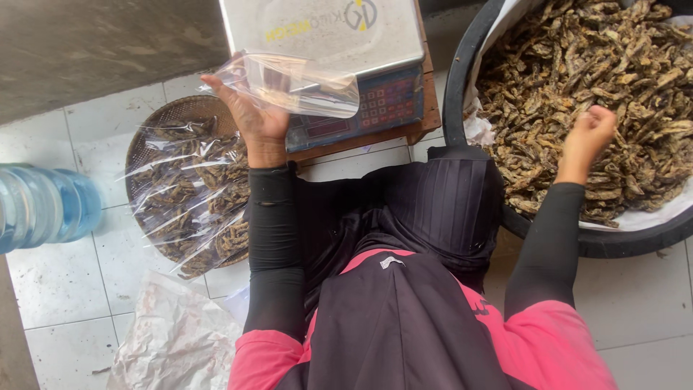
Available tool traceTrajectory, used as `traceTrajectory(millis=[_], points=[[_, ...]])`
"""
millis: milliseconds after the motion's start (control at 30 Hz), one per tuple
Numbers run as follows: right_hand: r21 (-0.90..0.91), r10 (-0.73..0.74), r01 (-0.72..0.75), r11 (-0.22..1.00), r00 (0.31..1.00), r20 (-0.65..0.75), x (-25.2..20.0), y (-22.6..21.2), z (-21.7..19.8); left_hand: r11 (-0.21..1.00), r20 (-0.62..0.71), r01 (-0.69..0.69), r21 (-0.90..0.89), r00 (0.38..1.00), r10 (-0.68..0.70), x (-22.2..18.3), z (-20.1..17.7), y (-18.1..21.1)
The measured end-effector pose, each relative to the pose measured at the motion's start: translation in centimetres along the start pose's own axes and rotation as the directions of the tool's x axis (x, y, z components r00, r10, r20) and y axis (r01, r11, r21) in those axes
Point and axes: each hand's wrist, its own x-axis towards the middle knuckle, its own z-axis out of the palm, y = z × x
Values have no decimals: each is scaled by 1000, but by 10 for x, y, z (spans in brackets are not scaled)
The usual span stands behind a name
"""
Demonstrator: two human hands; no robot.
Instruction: The person scoops dried fish from a large basin and places them into a clear plastic bag. They then place the bag on a digital scale to weigh the contents, adding more fish as needed to reach a target weight.
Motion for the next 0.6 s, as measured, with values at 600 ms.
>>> traceTrajectory(millis=[600], points=[[-762,-303,379,525,920,248,107,35,101,985,-58,4,175,998,6,-33,32,4]])
